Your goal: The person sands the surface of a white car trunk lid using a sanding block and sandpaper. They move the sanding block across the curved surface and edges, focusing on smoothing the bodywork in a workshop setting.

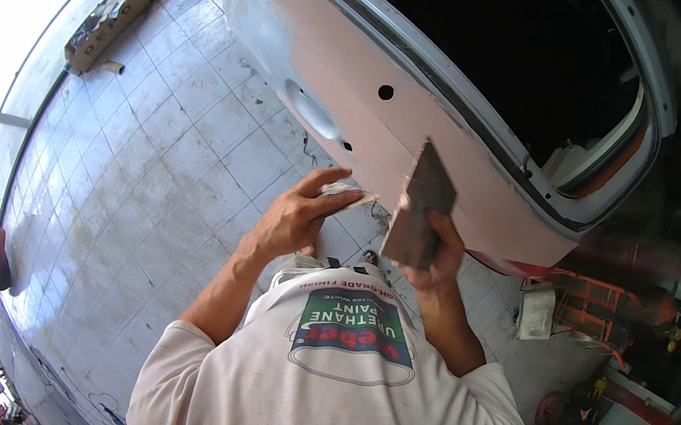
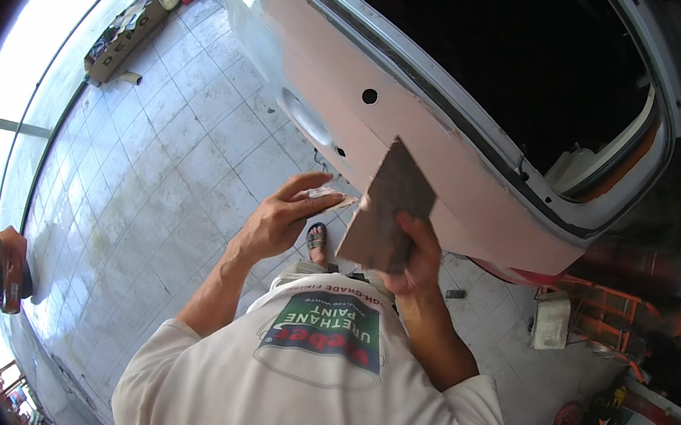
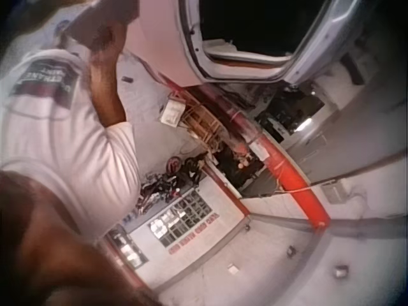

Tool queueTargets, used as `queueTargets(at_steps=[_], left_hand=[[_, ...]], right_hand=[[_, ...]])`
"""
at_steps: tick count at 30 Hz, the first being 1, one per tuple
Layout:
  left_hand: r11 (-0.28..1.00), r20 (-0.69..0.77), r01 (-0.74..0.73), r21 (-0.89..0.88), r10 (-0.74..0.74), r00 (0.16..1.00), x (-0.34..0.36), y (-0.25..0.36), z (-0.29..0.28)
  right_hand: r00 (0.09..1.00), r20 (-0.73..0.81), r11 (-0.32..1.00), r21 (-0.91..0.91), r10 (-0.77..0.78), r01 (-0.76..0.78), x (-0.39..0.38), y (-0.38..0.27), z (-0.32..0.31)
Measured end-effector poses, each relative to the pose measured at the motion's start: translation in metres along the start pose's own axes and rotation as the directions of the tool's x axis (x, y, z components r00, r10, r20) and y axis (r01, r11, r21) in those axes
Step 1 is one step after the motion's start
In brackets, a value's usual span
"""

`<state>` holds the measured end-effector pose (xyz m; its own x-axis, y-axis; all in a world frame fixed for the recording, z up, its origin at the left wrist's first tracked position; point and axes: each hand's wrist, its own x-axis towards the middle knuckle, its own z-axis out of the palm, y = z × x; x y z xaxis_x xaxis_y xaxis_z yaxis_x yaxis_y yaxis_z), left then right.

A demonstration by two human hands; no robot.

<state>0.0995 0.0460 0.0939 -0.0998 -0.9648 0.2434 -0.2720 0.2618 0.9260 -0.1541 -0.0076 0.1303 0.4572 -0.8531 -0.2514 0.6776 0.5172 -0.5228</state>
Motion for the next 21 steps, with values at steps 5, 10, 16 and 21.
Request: queueTargets(at_steps=[5,10,16,21], left_hand=[[0.837,-0.232,0.165,-0.522,-0.325,0.917,0.035,-0.05,-0.023],[0.651,-0.267,0.121,-0.75,-0.465,0.844,0.133,-0.063,-0.047],[0.717,-0.285,0.177,-0.674,-0.474,0.833,0.173,-0.068,-0.032],[0.757,-0.26,0.23,-0.611,-0.467,0.845,0.166,-0.048,0.005]], right_hand=[[0.949,0.138,0.932,-0.193,-0.284,0.307,-0.044,-0.07,-0.018],[0.864,-0.221,0.874,-0.303,-0.453,0.381,-0.078,-0.07,-0.045],[0.777,-0.305,0.787,-0.499,-0.551,0.362,-0.123,-0.084,-0.062],[0.722,-0.321,0.741,-0.551,-0.613,0.384,-0.141,-0.12,-0.087]])
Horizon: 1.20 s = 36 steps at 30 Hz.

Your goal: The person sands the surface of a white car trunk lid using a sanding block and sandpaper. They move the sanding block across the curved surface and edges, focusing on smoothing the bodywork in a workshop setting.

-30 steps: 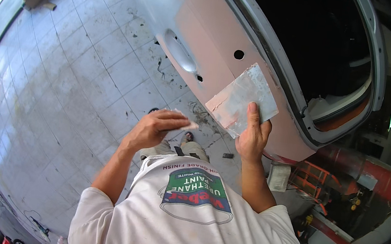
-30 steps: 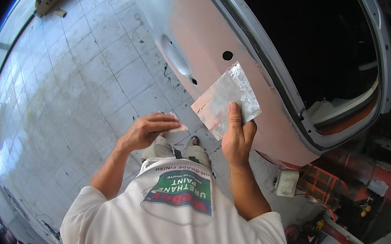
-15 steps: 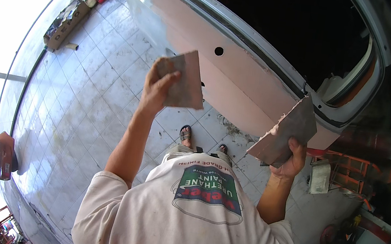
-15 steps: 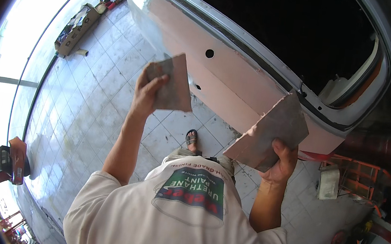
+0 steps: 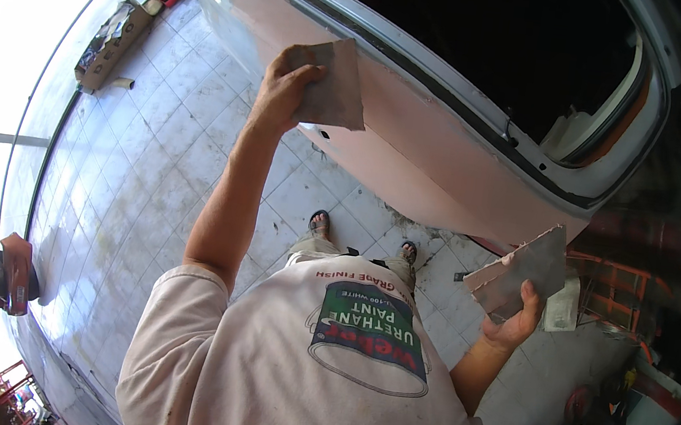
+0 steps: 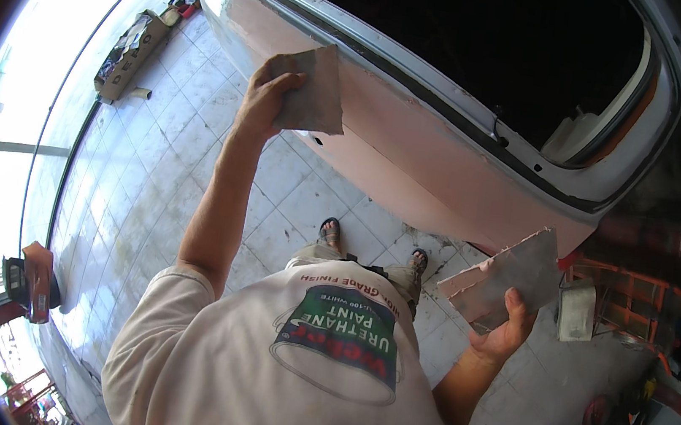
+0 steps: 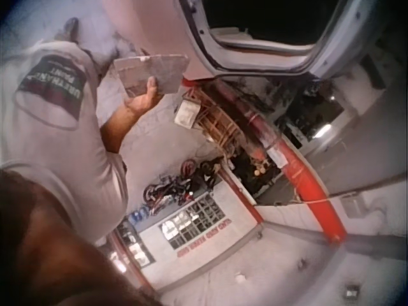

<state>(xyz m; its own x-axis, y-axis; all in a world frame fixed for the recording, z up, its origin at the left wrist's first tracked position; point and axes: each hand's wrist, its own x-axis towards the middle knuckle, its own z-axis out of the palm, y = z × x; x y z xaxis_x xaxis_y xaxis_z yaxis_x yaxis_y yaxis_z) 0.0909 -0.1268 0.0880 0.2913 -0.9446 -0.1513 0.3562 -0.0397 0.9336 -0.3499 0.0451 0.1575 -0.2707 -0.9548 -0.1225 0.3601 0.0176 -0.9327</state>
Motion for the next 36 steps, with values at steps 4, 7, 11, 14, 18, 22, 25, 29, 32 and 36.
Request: queueTargets(at_steps=[4,7,11,14,18,22,25,29,32,36], left_hand=[[0.999,-0.007,-0.046,0.016,0.047,0.999,-0.03,-0.017,0.037],[0.998,-0.089,-0.059,0.007,0.059,0.994,-0.052,-0.023,0.069],[0.998,-0.095,-0.057,0.026,0.059,0.994,-0.075,-0.035,0.098],[0.994,-0.098,-0.105,0.009,0.106,0.99,-0.093,-0.051,0.123],[0.998,-0.147,-0.057,0.033,0.062,0.987,-0.121,-0.063,0.154],[0.996,-0.164,-0.009,0.092,0.024,0.986,-0.148,-0.073,0.191],[0.997,-0.163,-0.001,0.079,0.013,0.987,-0.163,-0.082,0.217],[0.997,-0.145,0.01,0.079,0.001,0.989,-0.179,-0.095,0.251],[0.991,-0.101,0.038,0.127,-0.025,0.995,-0.19,-0.107,0.277],[0.881,0.11,-0.169,0.442,0.134,0.985,-0.221,-0.099,0.33]], right_hand=[[0.935,0.21,0.881,-0.327,-0.286,0.343,0.035,0.0,-0.057],[0.683,0.515,0.613,-0.334,-0.517,0.716,0.073,-0.014,-0.092],[0.821,0.454,0.887,-0.128,-0.346,0.444,0.109,-0.04,-0.131],[0.584,0.645,0.615,-0.217,-0.493,0.758,0.146,-0.051,-0.174],[0.929,0.354,0.965,-0.185,-0.111,0.186,0.157,-0.057,-0.214],[0.935,0.354,0.954,-0.272,-0.023,0.126,0.166,-0.074,-0.233],[0.956,0.28,0.994,-0.09,0.087,-0.064,0.168,-0.08,-0.236],[0.943,0.327,0.968,-0.21,-0.062,0.137,0.168,-0.072,-0.262],[0.877,0.412,0.836,-0.367,-0.248,0.409,0.169,-0.07,-0.284],[0.903,0.391,0.828,-0.436,-0.178,0.352,0.162,-0.064,-0.286]])
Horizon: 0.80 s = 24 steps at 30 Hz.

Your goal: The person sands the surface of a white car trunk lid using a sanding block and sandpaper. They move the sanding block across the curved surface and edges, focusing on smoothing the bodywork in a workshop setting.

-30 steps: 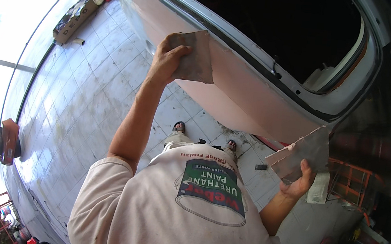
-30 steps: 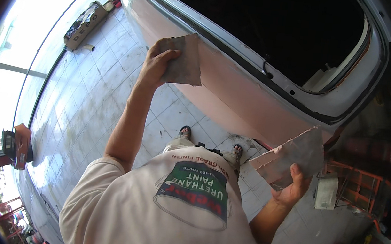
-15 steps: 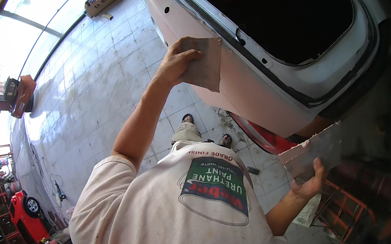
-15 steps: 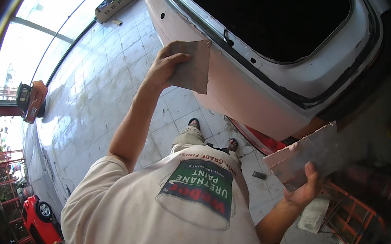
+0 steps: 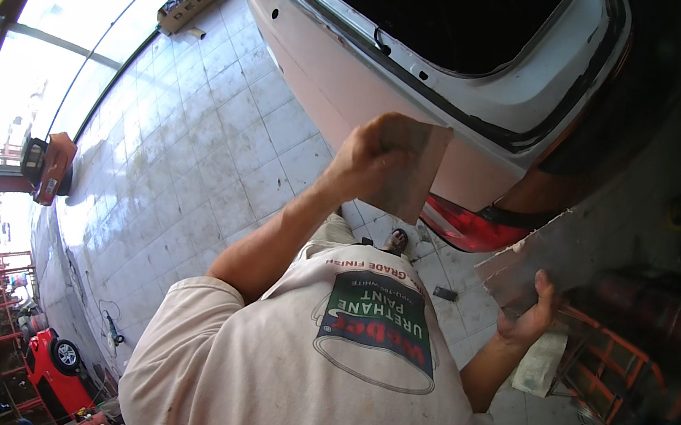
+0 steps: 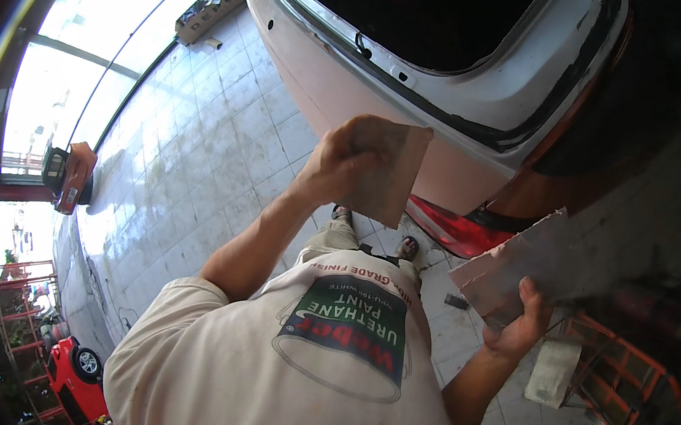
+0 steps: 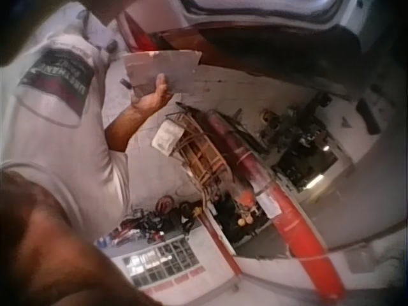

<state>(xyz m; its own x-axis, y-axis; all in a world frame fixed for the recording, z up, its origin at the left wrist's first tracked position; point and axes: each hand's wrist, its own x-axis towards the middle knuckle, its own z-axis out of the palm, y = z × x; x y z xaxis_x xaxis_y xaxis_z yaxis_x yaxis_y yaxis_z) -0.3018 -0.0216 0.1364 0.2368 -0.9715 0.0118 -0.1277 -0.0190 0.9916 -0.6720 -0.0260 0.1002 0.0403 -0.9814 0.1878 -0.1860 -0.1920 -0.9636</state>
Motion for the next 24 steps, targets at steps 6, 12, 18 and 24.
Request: queueTargets(at_steps=[6,12,18,24], left_hand=[[0.56,0.401,-0.766,0.316,0.653,0.643,-0.044,0.085,0.038],[0.25,0.557,-0.669,0.7,0.395,0.731,-0.06,0.09,-0.017],[0.003,0.174,-0.189,0.982,0.374,0.911,-0.021,0.051,-0.098],[0.004,0.132,-0.144,0.99,0.383,0.914,0.026,0.019,-0.059]], right_hand=[[0.727,0.615,-0.063,0.775,0.307,-0.629,-0.004,-0.002,0.062],[0.741,0.671,-0.126,0.737,0.015,-0.664,0.002,0.004,0.077],[0.877,0.461,0.01,0.885,-0.136,-0.465,0.068,-0.031,0.04],[0.938,0.346,0.151,0.926,0.037,-0.347,0.074,-0.009,0.036]])
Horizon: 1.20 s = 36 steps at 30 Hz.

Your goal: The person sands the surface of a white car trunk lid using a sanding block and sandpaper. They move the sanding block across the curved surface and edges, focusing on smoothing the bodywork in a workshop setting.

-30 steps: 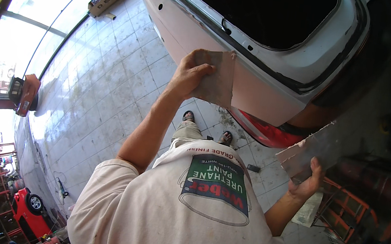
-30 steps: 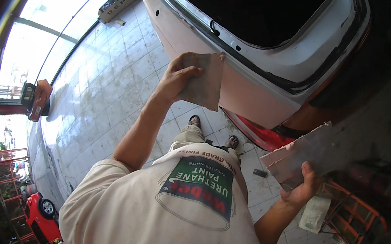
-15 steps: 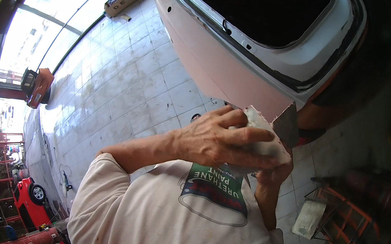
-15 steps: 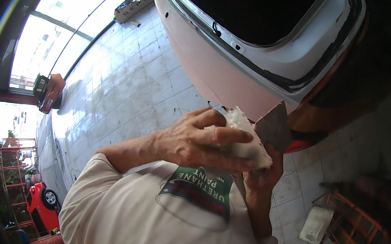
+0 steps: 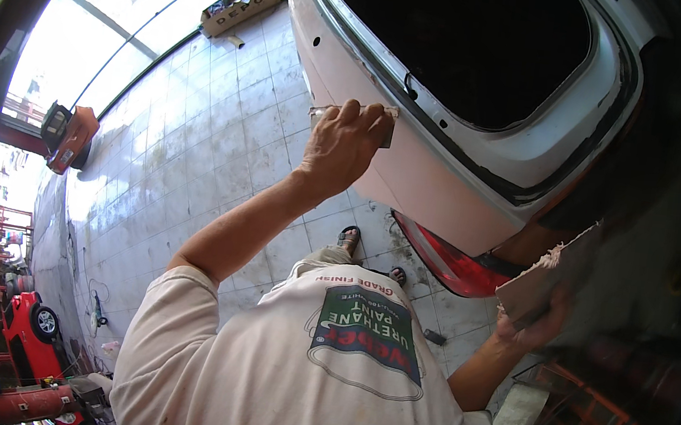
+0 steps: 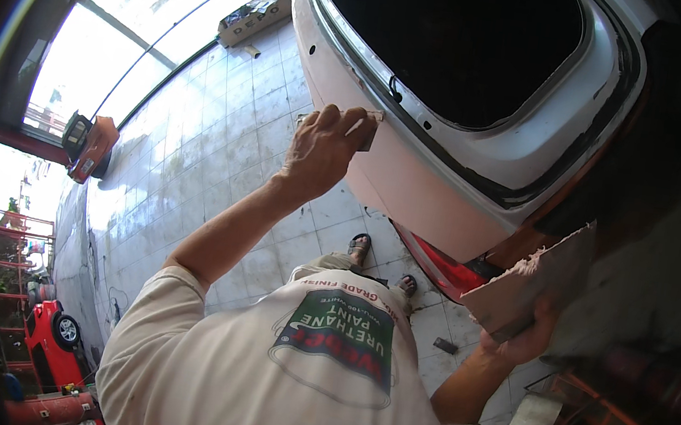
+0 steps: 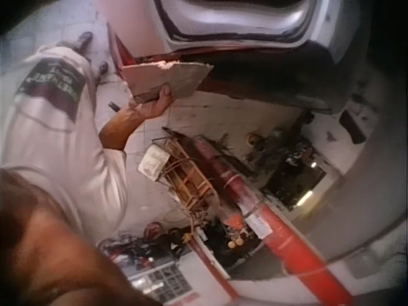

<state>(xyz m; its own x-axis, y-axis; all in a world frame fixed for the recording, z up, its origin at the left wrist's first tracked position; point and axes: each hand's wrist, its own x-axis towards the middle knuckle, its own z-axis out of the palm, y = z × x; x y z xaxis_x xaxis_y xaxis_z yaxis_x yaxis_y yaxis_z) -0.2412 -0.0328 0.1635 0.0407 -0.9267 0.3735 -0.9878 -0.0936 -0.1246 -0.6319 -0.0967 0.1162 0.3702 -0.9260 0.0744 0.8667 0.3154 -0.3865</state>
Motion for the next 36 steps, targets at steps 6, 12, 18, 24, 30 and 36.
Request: queueTargets(at_steps=[6,12,18,24,30,36], left_hand=[[0.989,0.019,0.057,0.135,-0.06,0.998,0.008,-0.017,0.021],[0.983,0.028,0.026,0.184,-0.032,0.999,0.023,-0.046,0.024],[0.971,0.017,0.066,0.232,-0.072,0.997,0.029,-0.068,0.038],[0.966,0.015,0.103,0.235,-0.11,0.994,0.042,-0.101,0.046],[0.97,0.038,0.142,0.198,-0.153,0.988,0.064,-0.141,0.06],[0.974,0.035,0.219,0.056,-0.221,0.975,0.08,-0.228,0.056]], right_hand=[[0.976,0.079,0.876,-0.43,-0.204,0.218,-0.021,0.009,-0.024],[0.988,0.03,0.969,-0.191,-0.154,0.157,-0.022,0.002,-0.059],[0.973,-0.064,0.908,-0.376,-0.223,0.183,-0.011,0.02,-0.034],[0.996,-0.002,0.983,-0.16,-0.095,0.093,-0.008,0.029,-0.017],[0.967,-0.117,0.916,-0.364,-0.227,0.171,-0.012,0.054,-0.004],[0.985,-0.029,0.835,-0.536,-0.169,0.127,-0.006,0.089,0.034]])
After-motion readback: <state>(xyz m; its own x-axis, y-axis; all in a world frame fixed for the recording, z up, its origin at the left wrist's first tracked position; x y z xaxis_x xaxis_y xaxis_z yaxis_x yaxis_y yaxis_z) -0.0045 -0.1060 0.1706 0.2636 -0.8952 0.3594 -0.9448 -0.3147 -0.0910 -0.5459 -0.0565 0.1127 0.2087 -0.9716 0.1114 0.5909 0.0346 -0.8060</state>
